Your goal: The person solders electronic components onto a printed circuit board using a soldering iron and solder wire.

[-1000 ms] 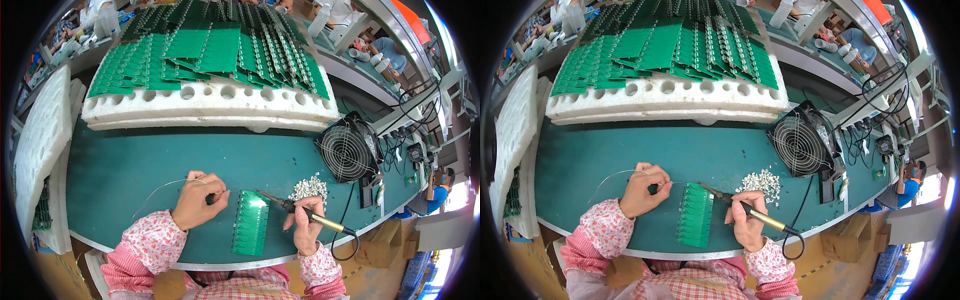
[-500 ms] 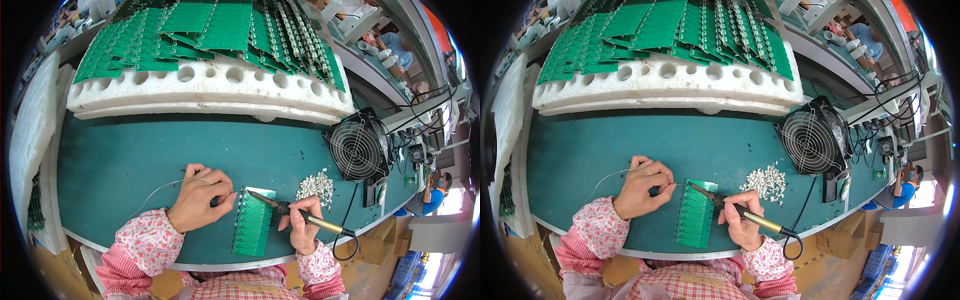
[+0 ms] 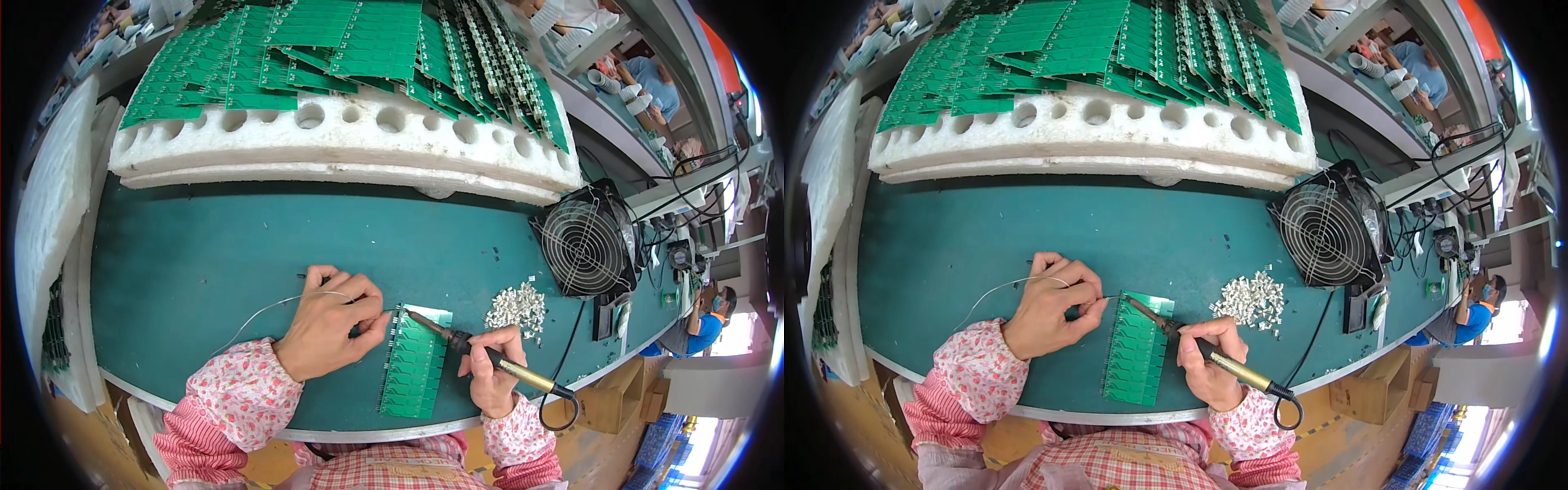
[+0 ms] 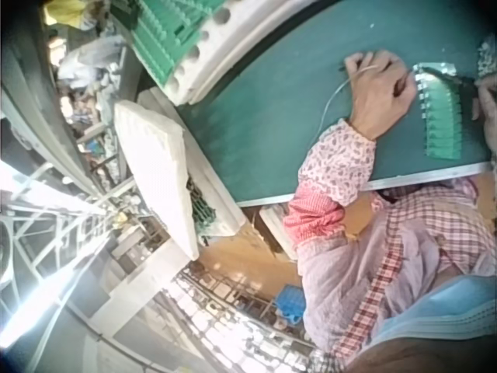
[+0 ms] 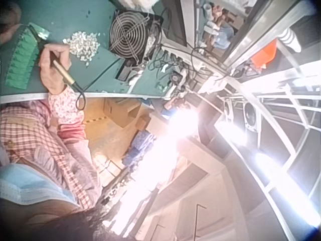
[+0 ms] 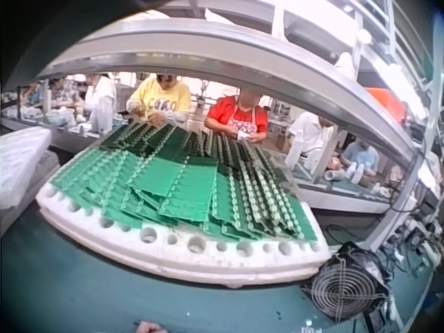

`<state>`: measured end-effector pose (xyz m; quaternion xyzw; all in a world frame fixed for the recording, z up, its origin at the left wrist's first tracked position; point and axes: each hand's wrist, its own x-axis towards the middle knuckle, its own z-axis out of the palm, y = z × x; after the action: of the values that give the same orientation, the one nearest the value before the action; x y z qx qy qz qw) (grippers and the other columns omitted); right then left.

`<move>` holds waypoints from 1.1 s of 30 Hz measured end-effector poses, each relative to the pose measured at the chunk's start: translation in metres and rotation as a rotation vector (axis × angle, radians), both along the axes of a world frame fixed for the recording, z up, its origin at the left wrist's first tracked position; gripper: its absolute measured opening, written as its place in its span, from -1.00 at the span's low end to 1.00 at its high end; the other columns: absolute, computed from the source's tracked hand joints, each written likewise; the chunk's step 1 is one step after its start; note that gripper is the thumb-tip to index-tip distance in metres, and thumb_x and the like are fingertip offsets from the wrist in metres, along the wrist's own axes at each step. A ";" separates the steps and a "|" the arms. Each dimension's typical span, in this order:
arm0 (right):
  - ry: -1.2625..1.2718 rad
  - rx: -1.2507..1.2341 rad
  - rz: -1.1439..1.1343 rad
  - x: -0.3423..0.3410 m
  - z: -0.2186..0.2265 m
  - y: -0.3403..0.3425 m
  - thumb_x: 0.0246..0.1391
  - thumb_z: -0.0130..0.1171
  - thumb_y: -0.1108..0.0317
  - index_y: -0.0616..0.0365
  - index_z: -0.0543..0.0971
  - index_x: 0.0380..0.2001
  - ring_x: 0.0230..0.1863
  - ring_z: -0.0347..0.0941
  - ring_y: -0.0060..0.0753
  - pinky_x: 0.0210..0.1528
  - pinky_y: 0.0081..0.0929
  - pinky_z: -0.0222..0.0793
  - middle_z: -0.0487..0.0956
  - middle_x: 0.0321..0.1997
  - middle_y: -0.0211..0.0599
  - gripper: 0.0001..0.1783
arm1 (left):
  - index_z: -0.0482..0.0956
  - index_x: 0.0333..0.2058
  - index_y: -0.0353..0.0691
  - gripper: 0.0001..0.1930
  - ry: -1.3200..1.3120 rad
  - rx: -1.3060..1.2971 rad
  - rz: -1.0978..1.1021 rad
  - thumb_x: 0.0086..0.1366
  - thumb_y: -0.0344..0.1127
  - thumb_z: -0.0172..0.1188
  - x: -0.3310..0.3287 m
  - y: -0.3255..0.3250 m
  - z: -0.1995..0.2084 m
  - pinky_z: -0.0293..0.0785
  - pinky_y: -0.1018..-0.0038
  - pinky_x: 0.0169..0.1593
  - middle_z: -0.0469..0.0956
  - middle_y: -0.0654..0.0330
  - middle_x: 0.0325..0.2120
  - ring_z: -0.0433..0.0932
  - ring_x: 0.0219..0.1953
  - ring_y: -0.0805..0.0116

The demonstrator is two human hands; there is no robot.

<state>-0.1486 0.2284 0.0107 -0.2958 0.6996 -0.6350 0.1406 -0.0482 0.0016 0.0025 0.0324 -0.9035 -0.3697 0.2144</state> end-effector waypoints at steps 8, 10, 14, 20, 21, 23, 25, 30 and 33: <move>-0.007 -0.002 -0.069 0.003 0.002 0.002 0.17 0.15 0.46 0.30 0.39 -0.28 -0.63 0.50 -0.56 -0.59 -0.63 0.38 0.56 -0.59 -0.25 -0.84 | 0.46 -0.63 -0.16 -0.81 0.005 0.010 0.000 0.04 -0.45 0.32 0.000 0.000 0.001 0.15 0.38 -0.09 0.51 0.37 -0.48 0.40 -0.49 0.41; -0.055 -0.044 -0.101 0.003 0.002 0.001 0.17 0.15 0.46 0.29 0.39 -0.28 -0.63 0.51 -0.56 -0.59 -0.63 0.38 0.56 -0.59 -0.25 -0.84 | 0.46 -0.63 -0.16 -0.81 0.003 0.007 -0.003 0.04 -0.45 0.32 0.000 0.000 0.002 0.15 0.38 -0.09 0.51 0.36 -0.48 0.40 -0.49 0.40; -0.043 -0.006 -0.032 0.000 0.001 0.000 0.18 0.15 0.46 0.29 0.40 -0.28 -0.62 0.51 -0.55 -0.58 -0.63 0.39 0.57 -0.58 -0.24 -0.84 | 0.46 -0.63 -0.16 -0.81 0.010 -0.007 -0.013 0.04 -0.44 0.31 -0.003 0.001 0.001 0.16 0.37 -0.09 0.50 0.36 -0.48 0.40 -0.48 0.39; -0.037 0.016 0.003 0.000 0.002 -0.001 0.17 0.15 0.49 0.31 0.40 -0.27 -0.60 0.53 -0.55 -0.56 -0.61 0.41 0.57 -0.59 -0.23 -0.85 | 0.47 -0.61 -0.16 -0.83 0.009 -0.039 -0.002 0.04 -0.44 0.32 -0.003 0.002 0.000 0.17 0.36 -0.08 0.50 0.36 -0.47 0.41 -0.46 0.38; -0.024 0.020 0.017 0.000 0.001 0.000 0.16 0.15 0.50 0.31 0.40 -0.27 -0.59 0.53 -0.55 -0.55 -0.61 0.42 0.57 -0.59 -0.23 -0.85 | 0.47 -0.61 -0.16 -0.83 0.008 -0.039 -0.001 0.04 -0.44 0.32 -0.003 0.002 0.000 0.17 0.36 -0.08 0.50 0.36 -0.47 0.41 -0.46 0.38; -0.005 0.034 0.026 -0.001 0.002 0.001 0.16 0.14 0.51 0.31 0.40 -0.27 -0.59 0.54 -0.54 -0.54 -0.61 0.42 0.58 -0.59 -0.23 -0.86 | 0.48 -0.60 -0.16 -0.83 0.008 -0.044 0.001 0.04 -0.44 0.32 -0.003 0.002 0.001 0.18 0.36 -0.08 0.49 0.36 -0.46 0.42 -0.44 0.38; 0.014 0.047 0.035 -0.001 0.003 0.001 0.15 0.13 0.52 0.31 0.40 -0.27 -0.58 0.54 -0.54 -0.53 -0.61 0.43 0.58 -0.58 -0.22 -0.86 | 0.48 -0.60 -0.16 -0.83 0.013 -0.042 0.006 0.05 -0.44 0.32 -0.003 0.002 0.001 0.18 0.36 -0.08 0.49 0.36 -0.46 0.42 -0.44 0.38; 0.061 0.076 0.046 0.000 0.007 0.000 0.14 0.14 0.55 0.31 0.40 -0.26 -0.57 0.56 -0.53 -0.51 -0.60 0.45 0.59 -0.58 -0.23 -0.86 | 0.48 -0.60 -0.16 -0.83 0.026 -0.047 0.006 0.05 -0.43 0.32 -0.003 0.002 0.001 0.18 0.35 -0.09 0.50 0.36 -0.46 0.42 -0.44 0.37; 0.095 0.082 0.057 0.000 0.007 0.000 0.15 0.15 0.53 0.30 0.40 -0.25 -0.57 0.55 -0.53 -0.53 -0.61 0.44 0.58 -0.58 -0.23 -0.85 | 0.49 -0.59 -0.16 -0.83 0.033 -0.055 -0.002 0.06 -0.42 0.33 -0.003 0.003 0.002 0.18 0.35 -0.09 0.50 0.35 -0.45 0.41 -0.45 0.36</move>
<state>-0.1488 0.2289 0.0174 -0.3397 0.7221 -0.5868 0.1372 -0.0507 0.0043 0.0041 0.0196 -0.9097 -0.3454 0.2296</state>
